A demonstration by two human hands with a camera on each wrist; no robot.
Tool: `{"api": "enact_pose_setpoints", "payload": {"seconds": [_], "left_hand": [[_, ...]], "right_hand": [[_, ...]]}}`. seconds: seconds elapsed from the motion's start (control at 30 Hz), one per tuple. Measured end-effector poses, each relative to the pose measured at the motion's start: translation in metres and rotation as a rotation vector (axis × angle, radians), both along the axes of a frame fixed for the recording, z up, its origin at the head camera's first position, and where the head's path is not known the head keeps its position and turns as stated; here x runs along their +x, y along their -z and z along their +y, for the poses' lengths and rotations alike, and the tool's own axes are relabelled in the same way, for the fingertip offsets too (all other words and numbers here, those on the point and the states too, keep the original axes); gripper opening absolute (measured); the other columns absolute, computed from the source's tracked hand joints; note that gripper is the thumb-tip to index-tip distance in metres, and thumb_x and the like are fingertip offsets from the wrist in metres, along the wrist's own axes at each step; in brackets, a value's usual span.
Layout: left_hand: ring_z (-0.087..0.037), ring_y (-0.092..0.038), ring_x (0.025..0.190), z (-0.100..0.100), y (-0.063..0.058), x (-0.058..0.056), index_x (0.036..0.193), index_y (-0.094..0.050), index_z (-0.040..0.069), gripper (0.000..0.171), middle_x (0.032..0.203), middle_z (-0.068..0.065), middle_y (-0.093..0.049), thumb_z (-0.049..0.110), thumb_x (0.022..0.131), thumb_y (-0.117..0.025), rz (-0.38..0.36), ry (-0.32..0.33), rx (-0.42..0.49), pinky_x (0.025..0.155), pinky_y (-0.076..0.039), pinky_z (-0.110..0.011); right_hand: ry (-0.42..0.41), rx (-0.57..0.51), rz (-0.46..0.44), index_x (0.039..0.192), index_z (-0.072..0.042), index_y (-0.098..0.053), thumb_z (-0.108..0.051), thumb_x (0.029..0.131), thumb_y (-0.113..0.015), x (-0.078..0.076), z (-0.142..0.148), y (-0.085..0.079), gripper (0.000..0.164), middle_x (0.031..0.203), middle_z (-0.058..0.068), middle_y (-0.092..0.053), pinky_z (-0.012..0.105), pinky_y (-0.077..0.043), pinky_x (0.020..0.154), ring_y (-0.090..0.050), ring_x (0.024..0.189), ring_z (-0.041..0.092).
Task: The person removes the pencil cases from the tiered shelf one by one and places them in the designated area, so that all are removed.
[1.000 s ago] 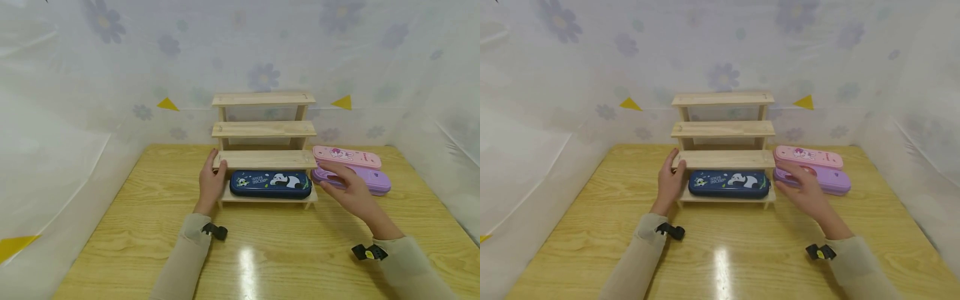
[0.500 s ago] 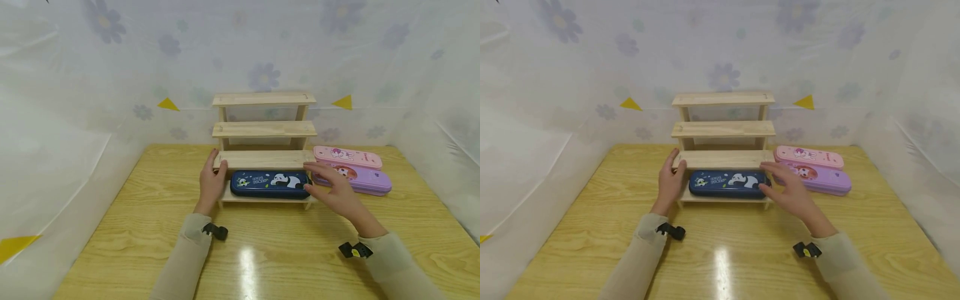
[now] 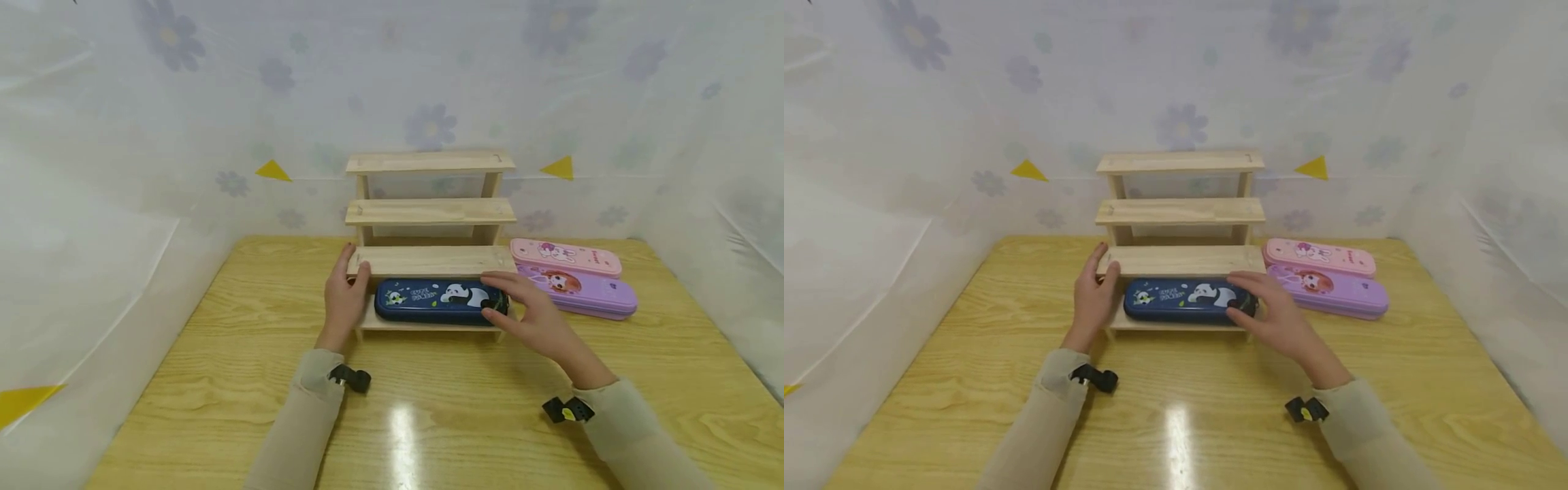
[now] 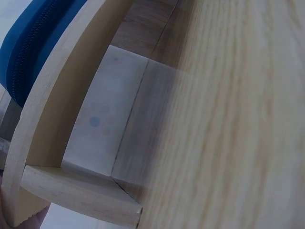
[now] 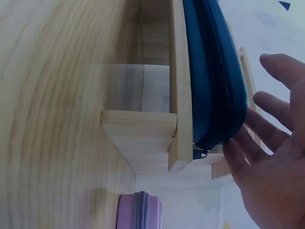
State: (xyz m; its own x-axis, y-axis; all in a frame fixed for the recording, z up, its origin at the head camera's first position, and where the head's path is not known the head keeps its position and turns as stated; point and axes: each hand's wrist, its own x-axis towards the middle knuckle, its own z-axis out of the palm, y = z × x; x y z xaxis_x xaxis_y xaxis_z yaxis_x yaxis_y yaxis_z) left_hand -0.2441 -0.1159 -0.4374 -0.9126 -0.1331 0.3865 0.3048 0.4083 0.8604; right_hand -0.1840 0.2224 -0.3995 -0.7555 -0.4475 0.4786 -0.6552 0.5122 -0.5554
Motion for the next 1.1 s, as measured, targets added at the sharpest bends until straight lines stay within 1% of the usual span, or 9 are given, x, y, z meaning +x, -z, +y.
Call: {"api": "enact_pose_setpoints", "payload": {"seconds": [0.13,0.23,0.3,0.4,0.5,0.67,0.77,0.93,1.1], "left_hand": [[-0.017,-0.031,0.142,0.000,-0.001,0.001,0.152,-0.040,0.017,0.055,0.157,-0.006,-0.036,0.040,0.103,-0.050,-0.007,0.001,0.007,0.114,-0.031,-0.039],[-0.017,-0.031,0.142,0.000,-0.002,0.001,0.152,-0.041,0.017,0.055,0.157,-0.005,-0.036,0.039,0.102,-0.050,-0.010,0.005,0.013,0.112,-0.034,-0.040],[-0.016,-0.031,0.142,0.001,-0.002,0.001,0.152,-0.041,0.017,0.055,0.157,-0.006,-0.036,0.039,0.102,-0.051,-0.008,0.006,0.017,0.113,-0.033,-0.039],[-0.016,-0.030,0.143,0.000,-0.001,0.001,0.152,-0.040,0.017,0.056,0.157,-0.005,-0.036,0.040,0.102,-0.051,-0.006,0.005,0.013,0.115,-0.029,-0.038],[-0.017,-0.031,0.143,0.000,-0.001,0.001,0.152,-0.041,0.015,0.056,0.156,-0.006,-0.037,0.040,0.102,-0.051,-0.001,0.001,0.007,0.116,-0.028,-0.038],[-0.018,-0.031,0.143,-0.001,-0.001,0.000,0.152,-0.040,0.013,0.057,0.156,-0.007,-0.037,0.040,0.103,-0.050,0.004,0.004,0.003,0.115,-0.029,-0.039],[-0.018,-0.031,0.143,-0.001,-0.002,0.000,0.152,-0.040,0.014,0.057,0.156,-0.006,-0.036,0.040,0.103,-0.050,0.000,0.002,-0.001,0.115,-0.028,-0.038],[-0.018,-0.031,0.143,-0.001,-0.001,0.000,0.152,-0.040,0.015,0.056,0.157,-0.005,-0.036,0.040,0.103,-0.050,-0.002,0.002,-0.006,0.116,-0.028,-0.038],[-0.019,-0.031,0.143,-0.001,-0.001,0.001,0.152,-0.040,0.014,0.057,0.157,-0.005,-0.036,0.040,0.103,-0.049,-0.002,0.003,-0.005,0.115,-0.030,-0.039]], "right_hand": [[0.026,0.051,0.005,0.137,-0.003,-0.057,-0.012,0.086,-0.077,0.000,-0.001,0.003,0.055,0.144,0.010,-0.048,0.058,-0.041,0.100,-0.044,0.131,0.033],[0.044,0.071,0.005,0.137,-0.003,-0.057,-0.013,0.086,-0.078,0.000,-0.002,0.005,0.056,0.143,0.011,-0.048,0.057,-0.042,0.100,-0.045,0.129,0.033],[0.052,0.086,0.008,0.137,-0.003,-0.057,-0.013,0.085,-0.079,0.000,-0.003,0.007,0.058,0.141,0.011,-0.049,0.055,-0.043,0.099,-0.046,0.128,0.032],[0.055,0.113,0.050,0.134,0.000,-0.059,-0.012,0.082,-0.082,-0.001,-0.004,0.011,0.058,0.138,0.014,-0.049,0.053,-0.044,0.097,-0.047,0.124,0.032],[0.055,0.122,0.096,0.131,0.003,-0.062,-0.009,0.078,-0.084,-0.002,-0.006,0.014,0.059,0.135,0.016,-0.048,0.050,-0.045,0.093,-0.048,0.121,0.032],[0.059,0.142,0.144,0.128,0.005,-0.063,-0.010,0.073,-0.088,-0.003,-0.008,0.015,0.062,0.135,0.019,-0.047,0.052,-0.045,0.092,-0.047,0.120,0.035],[0.066,0.166,0.167,0.127,0.004,-0.064,-0.013,0.071,-0.089,-0.003,-0.009,0.015,0.063,0.136,0.020,-0.047,0.054,-0.045,0.094,-0.046,0.121,0.037],[0.077,0.193,0.172,0.126,0.003,-0.065,-0.015,0.071,-0.090,-0.002,-0.008,0.014,0.063,0.136,0.019,-0.048,0.055,-0.045,0.096,-0.046,0.123,0.037],[0.082,0.178,0.135,0.124,-0.001,-0.068,-0.016,0.071,-0.090,0.000,-0.006,0.012,0.059,0.134,0.017,-0.052,0.056,-0.046,0.095,-0.048,0.121,0.035]]}}
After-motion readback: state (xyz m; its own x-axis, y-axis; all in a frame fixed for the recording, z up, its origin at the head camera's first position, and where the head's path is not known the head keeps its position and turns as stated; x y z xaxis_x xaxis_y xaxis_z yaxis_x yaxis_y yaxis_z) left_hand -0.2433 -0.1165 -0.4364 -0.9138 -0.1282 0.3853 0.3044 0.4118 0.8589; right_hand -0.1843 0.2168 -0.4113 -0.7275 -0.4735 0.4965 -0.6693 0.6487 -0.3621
